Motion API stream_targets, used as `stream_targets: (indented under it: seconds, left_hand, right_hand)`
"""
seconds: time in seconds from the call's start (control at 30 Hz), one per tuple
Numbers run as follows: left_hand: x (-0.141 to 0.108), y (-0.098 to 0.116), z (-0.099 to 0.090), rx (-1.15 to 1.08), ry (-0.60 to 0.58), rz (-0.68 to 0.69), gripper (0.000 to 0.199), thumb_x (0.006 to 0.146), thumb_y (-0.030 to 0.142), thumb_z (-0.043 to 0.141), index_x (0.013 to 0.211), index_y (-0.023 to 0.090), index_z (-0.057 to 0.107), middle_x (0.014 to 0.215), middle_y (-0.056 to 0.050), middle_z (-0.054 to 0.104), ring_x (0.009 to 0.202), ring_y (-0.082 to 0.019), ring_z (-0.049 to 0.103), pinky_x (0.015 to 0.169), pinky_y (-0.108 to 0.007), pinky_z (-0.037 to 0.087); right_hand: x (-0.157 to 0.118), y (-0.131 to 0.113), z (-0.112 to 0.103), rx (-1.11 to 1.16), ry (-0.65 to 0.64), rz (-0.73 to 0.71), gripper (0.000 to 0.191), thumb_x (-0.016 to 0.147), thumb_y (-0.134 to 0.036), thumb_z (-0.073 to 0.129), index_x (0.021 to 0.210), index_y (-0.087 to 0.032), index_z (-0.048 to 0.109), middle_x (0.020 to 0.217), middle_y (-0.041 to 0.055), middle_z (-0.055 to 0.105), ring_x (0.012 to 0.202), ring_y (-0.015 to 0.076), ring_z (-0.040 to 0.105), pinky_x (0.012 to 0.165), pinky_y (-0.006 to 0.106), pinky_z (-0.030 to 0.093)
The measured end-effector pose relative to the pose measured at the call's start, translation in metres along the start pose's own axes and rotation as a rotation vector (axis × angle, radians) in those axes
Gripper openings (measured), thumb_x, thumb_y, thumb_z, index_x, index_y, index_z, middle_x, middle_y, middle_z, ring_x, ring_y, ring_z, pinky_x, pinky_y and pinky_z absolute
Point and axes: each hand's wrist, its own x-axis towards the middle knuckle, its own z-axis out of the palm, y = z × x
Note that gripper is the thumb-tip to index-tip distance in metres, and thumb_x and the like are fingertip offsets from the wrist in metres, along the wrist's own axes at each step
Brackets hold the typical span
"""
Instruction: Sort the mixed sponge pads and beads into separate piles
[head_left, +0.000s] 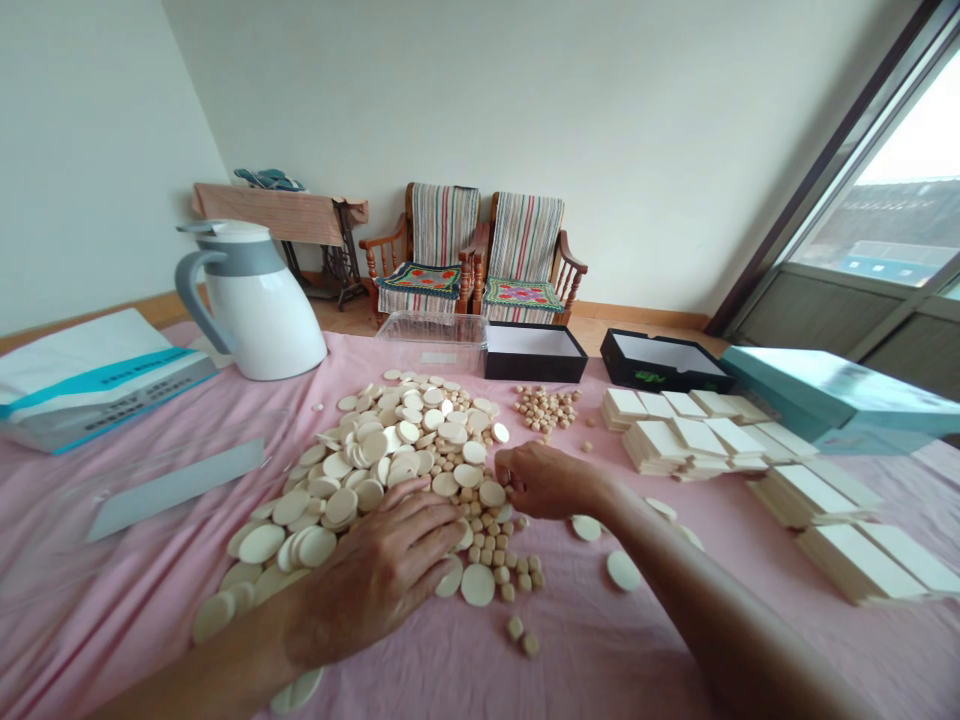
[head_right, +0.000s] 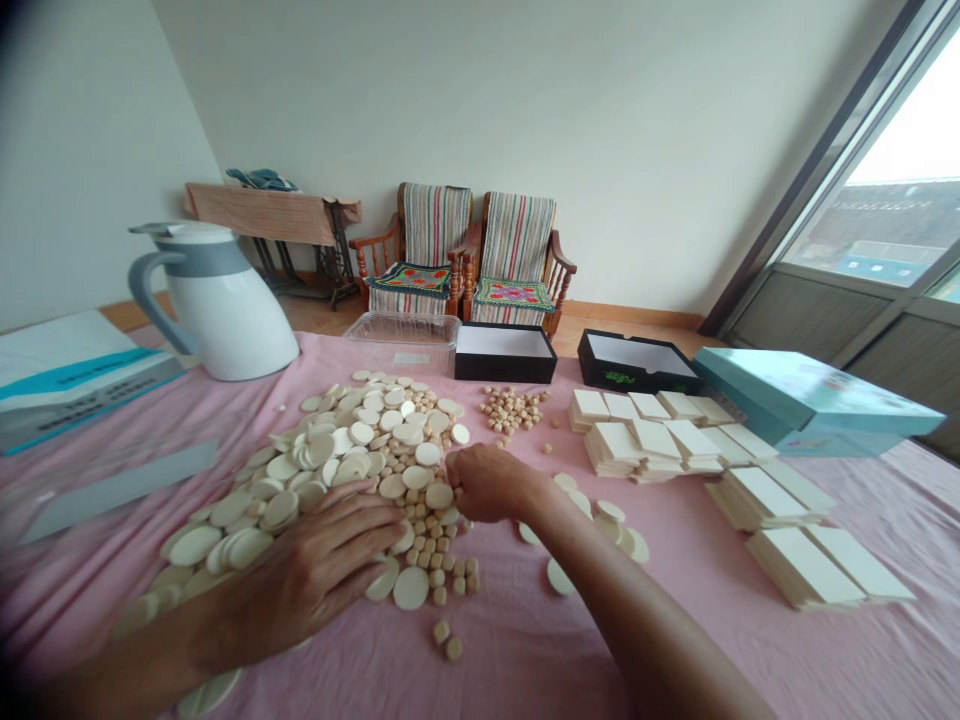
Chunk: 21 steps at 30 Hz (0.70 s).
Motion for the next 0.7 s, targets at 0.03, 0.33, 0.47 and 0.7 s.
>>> stream_targets:
  seconds: [0.03, 0.33, 0.47, 0.7]
  left_hand:
    - [-0.0001, -0.0001, 0.0002, 0.000, -0.001, -0.001, 0.024, 0.092, 0.016, 0.051, 0.114, 0.019, 0.063, 0.109, -0.006, 0.067, 0.104, -0.019, 0.061, 0.105, -0.043, 0.043]
    - [0.0000, -0.0001, 0.0005, 0.003, -0.002, -0.002, 0.025, 0.092, 0.016, 0.051, 0.114, 0.019, 0.063, 0.110, -0.006, 0.067, 0.104, -0.019, 0.061, 0.104, -0.043, 0.043]
    - [-0.0002, -0.0002, 0.0004, -0.003, -0.008, -0.002, 0.025, 0.092, 0.016, 0.052, 0.115, 0.020, 0.062, 0.110, -0.006, 0.067, 0.105, -0.019, 0.061, 0.104, -0.044, 0.043]
    - [-0.0011, -0.0005, 0.0008, -0.010, -0.020, -0.008, 0.024, 0.093, 0.017, 0.051, 0.115, 0.019, 0.062, 0.111, -0.006, 0.067, 0.106, -0.020, 0.060, 0.105, -0.045, 0.041]
  right_hand:
    - [0.0000, -0.0001, 0.0000, 0.003, -0.003, 0.003, 0.025, 0.070, -0.006, 0.053, 0.090, -0.017, 0.065, 0.083, 0.0065, 0.068, 0.072, 0.0154, 0.057, 0.056, 0.024, 0.031]
    - [-0.0005, -0.0011, -0.0011, 0.003, -0.007, 0.012, 0.026, 0.070, -0.006, 0.053, 0.091, -0.016, 0.065, 0.083, 0.0071, 0.068, 0.072, 0.0154, 0.057, 0.056, 0.024, 0.031]
    - [-0.0008, -0.0011, -0.0009, -0.005, -0.002, 0.002, 0.026, 0.070, -0.006, 0.052, 0.090, -0.015, 0.064, 0.083, 0.0075, 0.068, 0.072, 0.0157, 0.057, 0.056, 0.024, 0.032]
    - [-0.0003, -0.0006, 0.0006, -0.005, -0.002, 0.000, 0.026, 0.070, -0.005, 0.051, 0.091, -0.015, 0.064, 0.084, 0.0075, 0.068, 0.071, 0.0152, 0.056, 0.056, 0.024, 0.032]
